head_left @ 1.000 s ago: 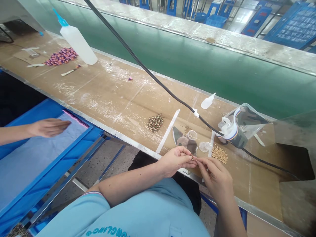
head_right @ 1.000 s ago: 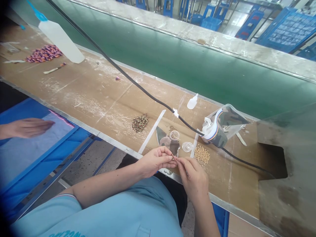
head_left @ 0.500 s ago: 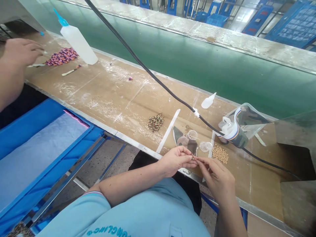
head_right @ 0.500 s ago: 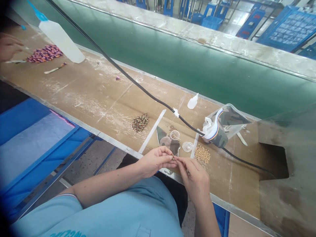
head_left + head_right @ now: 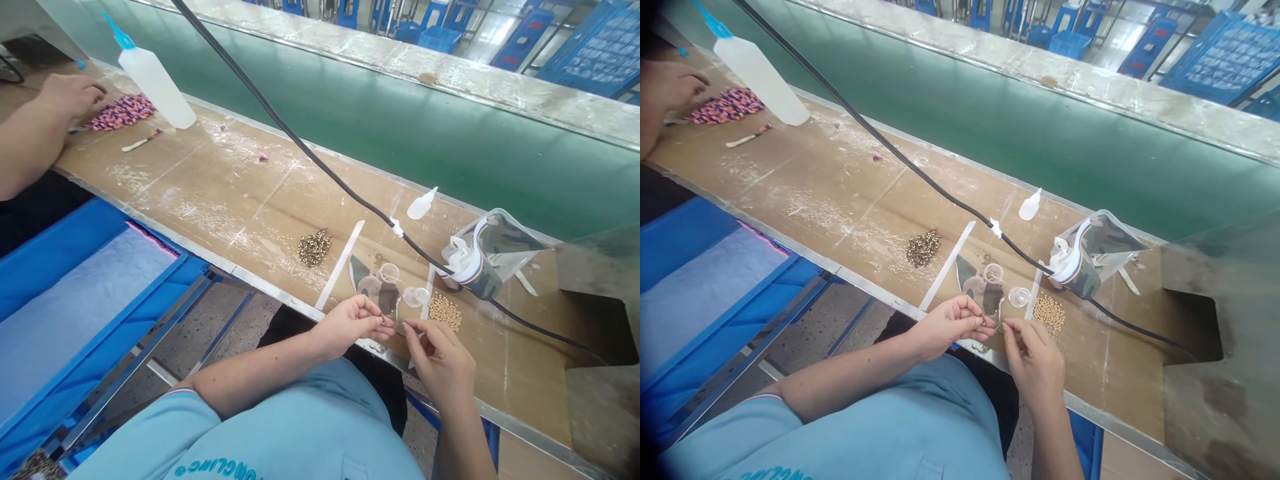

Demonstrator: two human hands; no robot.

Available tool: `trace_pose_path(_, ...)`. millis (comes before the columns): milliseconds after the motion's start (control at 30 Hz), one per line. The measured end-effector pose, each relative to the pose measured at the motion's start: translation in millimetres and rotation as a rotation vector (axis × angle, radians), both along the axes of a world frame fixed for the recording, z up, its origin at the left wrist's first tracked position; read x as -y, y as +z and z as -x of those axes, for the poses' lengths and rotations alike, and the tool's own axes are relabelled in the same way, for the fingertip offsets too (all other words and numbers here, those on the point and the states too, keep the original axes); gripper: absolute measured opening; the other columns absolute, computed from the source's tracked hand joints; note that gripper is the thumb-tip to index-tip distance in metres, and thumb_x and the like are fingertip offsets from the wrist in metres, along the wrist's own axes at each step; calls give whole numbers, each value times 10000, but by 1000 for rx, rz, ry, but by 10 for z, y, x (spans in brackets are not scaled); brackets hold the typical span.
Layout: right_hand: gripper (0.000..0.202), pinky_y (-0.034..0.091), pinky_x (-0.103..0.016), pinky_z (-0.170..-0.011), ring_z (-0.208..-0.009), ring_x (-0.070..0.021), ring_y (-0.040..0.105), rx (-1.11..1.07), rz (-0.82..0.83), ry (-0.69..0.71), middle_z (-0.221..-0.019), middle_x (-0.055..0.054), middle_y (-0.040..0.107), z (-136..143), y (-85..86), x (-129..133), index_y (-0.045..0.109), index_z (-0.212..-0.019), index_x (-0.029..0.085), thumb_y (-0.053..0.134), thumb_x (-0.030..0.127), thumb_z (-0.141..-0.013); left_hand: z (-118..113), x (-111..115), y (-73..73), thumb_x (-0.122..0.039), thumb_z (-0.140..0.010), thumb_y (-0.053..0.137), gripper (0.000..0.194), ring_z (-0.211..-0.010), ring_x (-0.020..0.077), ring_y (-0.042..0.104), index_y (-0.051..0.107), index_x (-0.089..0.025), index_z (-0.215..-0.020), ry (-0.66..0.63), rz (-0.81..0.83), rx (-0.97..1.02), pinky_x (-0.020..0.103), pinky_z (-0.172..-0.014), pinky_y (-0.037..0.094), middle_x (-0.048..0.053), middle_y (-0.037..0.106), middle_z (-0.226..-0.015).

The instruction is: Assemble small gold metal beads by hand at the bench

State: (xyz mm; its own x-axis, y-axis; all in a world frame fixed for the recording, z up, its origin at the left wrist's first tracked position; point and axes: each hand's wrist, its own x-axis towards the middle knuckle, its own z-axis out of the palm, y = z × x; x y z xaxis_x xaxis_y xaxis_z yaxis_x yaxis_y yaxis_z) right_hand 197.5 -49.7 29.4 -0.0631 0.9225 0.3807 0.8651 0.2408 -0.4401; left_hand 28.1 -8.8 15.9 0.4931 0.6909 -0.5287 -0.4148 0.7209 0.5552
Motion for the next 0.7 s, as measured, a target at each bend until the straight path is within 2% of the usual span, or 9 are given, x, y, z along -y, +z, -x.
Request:
trace_pose_path(200, 224, 362, -173, -507, -569, -65, 553, 171, -115, -24, -697, 9, 635, 140, -92, -83, 692, -816, 208, 505, 303, -897, 80, -111, 51, -150, -735, 717, 241, -733, 134, 694, 482, -130, -784, 93, -56, -68, 289, -779, 525, 58, 708, -783)
trace_pose_path(333, 290, 319, -201, -492, -565, -79, 545, 296, -100, -78, -684, 4, 639, 147, -138, -120, 695, -790, 202, 460, 314, -917, 80, -130, 32, -126, -751, 697, 218, -730, 135, 693, 481, -131, -782, 99, -54, -82, 308, -795, 525, 57, 704, -781)
trace_pose_path(700, 343, 285, -223, -491, -537, -88, 507, 317, -59, -99, -698, -20, 639, 161, -202, -146, 692, -736, 201, 432, 344, -909, 75, -135, 33, -130, -728, 720, 239, -734, 132, 691, 482, -129, -757, 81, -38, -63, 344, -847, 523, 57, 704, -775)
